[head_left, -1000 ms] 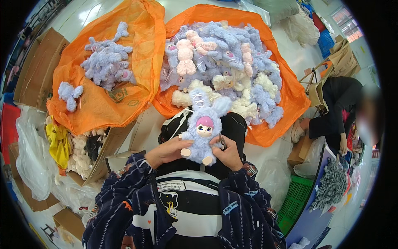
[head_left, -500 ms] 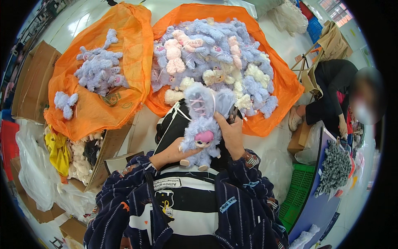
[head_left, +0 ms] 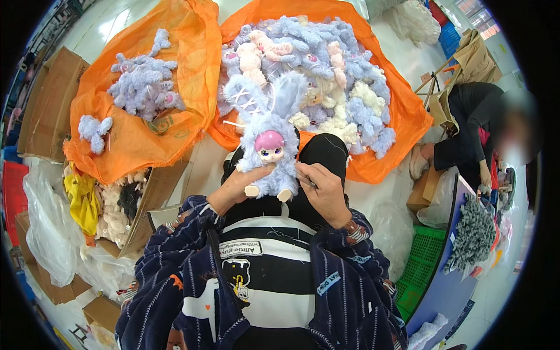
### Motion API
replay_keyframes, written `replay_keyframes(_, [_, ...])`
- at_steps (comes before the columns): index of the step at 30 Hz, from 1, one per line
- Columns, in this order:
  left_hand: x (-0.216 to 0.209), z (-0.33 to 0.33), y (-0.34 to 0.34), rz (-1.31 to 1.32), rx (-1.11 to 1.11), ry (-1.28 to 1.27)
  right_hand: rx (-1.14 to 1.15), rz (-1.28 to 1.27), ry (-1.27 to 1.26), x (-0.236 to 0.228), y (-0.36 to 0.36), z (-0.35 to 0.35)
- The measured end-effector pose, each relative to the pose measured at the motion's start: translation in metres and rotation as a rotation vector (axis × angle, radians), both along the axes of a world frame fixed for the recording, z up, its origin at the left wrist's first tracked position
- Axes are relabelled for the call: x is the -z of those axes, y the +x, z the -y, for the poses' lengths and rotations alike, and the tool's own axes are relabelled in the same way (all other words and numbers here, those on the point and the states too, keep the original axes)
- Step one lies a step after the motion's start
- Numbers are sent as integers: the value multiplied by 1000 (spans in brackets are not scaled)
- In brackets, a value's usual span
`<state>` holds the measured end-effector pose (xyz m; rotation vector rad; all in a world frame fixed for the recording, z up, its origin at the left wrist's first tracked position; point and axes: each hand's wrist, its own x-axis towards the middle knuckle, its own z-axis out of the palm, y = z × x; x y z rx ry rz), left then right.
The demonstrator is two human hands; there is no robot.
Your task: The person sits on the floor and repeatedly picks up small stuffed toys from a pile on an orange sheet. Using small scissors, the person trims loose threads and fluff from the toys, then places them back on the pile. The process is repeated for multiple toys throughout the clip.
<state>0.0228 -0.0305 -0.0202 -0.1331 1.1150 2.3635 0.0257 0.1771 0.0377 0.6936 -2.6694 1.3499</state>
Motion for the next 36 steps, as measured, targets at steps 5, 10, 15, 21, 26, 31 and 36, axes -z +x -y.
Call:
replay_keyframes(5, [-3,-10,4,-89,-50,-130,146,302,-313,10,3,9])
replay_keyframes(10, [2,-4,-3,-62,-100,23,178,501,-540,6,6,12])
replay_keyframes(15, [2,-6,-1,-68,-132,41,-248,-121,279,-2,10,8])
replay_keyframes(21, [10,-5,0,-47,-136,21,-107,-143,176,13,16,22])
replay_keyframes(26, [6,-12,5,-95,-205,20,227,228,-168,40,19,23])
replay_keyframes(31, [2,-14,5,-144,-180,-69,210,711,-678,23,17,28])
replay_keyframes(36, [6,-9,5,-202,-170,-122,136,897,-830,18,20,32])
